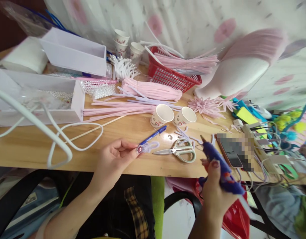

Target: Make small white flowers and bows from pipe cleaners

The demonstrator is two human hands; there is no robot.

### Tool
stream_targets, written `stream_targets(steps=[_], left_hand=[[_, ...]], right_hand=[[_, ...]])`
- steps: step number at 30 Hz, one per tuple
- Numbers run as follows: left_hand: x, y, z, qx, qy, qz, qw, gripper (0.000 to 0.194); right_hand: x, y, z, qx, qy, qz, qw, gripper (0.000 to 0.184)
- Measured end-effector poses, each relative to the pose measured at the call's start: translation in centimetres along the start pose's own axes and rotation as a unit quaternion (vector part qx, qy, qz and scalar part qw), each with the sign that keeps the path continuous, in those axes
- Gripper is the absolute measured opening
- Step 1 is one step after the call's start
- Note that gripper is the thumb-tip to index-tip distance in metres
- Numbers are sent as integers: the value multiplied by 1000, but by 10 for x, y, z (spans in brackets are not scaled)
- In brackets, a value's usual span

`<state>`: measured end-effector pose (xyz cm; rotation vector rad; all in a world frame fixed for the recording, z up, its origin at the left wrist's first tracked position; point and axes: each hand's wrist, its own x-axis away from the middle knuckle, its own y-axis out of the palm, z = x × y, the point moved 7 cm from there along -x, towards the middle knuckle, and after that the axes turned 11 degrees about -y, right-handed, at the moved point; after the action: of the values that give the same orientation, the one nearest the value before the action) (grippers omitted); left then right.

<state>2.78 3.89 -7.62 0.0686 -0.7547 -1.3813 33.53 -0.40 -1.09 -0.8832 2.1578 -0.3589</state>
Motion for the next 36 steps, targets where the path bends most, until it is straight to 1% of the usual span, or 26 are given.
stream_targets(steps=[1, 2, 4, 7, 9, 10, 12, 13, 14, 15, 16, 17, 18, 19, 20, 21, 22, 23, 24, 26, 28, 32, 36], left_hand=[[0, 0, 0, -6, 3, 0, 1000, 18], [1, 0, 0, -11, 7, -1, 1000, 18], [2, 2, 1, -19, 17, -2, 1000, 17], [4, 3, 2, -24, 27, 8, 999, 15], [5, 3, 2, -24, 30, 19, 999, 14], [5, 3, 3, -26, 31, 23, 999, 14], [5, 4, 4, -34, 36, 21, 999, 15], [6, 5, 5, -39, 37, 21, 998, 15], [6, 5, 5, -43, 37, 23, 998, 16], [7, 5, 6, -45, 35, 28, 998, 15], [8, 6, 7, -48, 33, 32, 998, 15], [9, 7, 7, -51, 31, 34, 998, 14], [11, 8, 8, -54, 30, 35, 997, 13], [13, 10, 8, -59, 29, 34, 997, 12], [14, 11, 9, -66, 31, 31, 997, 12], [16, 12, 10, -76, 34, 29, 996, 12], [17, 12, 10, -86, 39, 28, 995, 13], [18, 12, 11, -98, 43, 28, 994, 13], [19, 12, 11, -109, 47, 28, 993, 12], [19, 12, 12, -124, 51, 26, 991, 12], [19, 13, 12, -126, 50, 18, 991, 13], [16, 17, 12, -116, 39, -7, 992, 15], [12, 20, 11, -136, 24, -24, 990, 16]], right_hand=[[-8, -3, 12, 33, 75, 17, 997, 47], [-18, -2, 21, 61, 125, 12, 990, 51], [-39, 9, 33, 93, 159, -39, 982, 55], [-67, 27, 49, 74, 140, -76, 984, 56], [-75, 33, 56, 90, 121, -108, 983, 54], [-75, 34, 57, 101, 111, -126, 981, 52], [-67, 24, 48, 121, 92, -130, 980, 49], [-60, 14, 38, 149, 78, -104, 980, 46], [-52, -4, 24, 177, 66, -24, 982, 42], [-39, -23, 7, 191, 49, 80, 977, 37], [-25, -36, -12, 174, 18, 168, 970, 31], [-13, -36, -28, 116, -20, 179, 977, 25], [-4, -32, -42, 24, -65, 179, 981, 20], [2, -13, -53, -75, -88, 89, 989, 18], [8, 12, -63, -160, -94, -32, 982, 19], [16, 35, -72, -227, -93, -137, 960, 21], [22, 53, -77, -275, -89, -201, 936, 24], [27, 67, -81, -309, -80, -249, 915, 25], [29, 78, -83, -335, -70, -282, 896, 25], [30, 92, -82, -362, -43, -318, 875, 22], [29, 98, -81, -371, -17, -333, 867, 17], [29, 100, -78, -403, 32, -341, 848, 8], [31, 101, -74, -416, 76, -344, 838, 3]])
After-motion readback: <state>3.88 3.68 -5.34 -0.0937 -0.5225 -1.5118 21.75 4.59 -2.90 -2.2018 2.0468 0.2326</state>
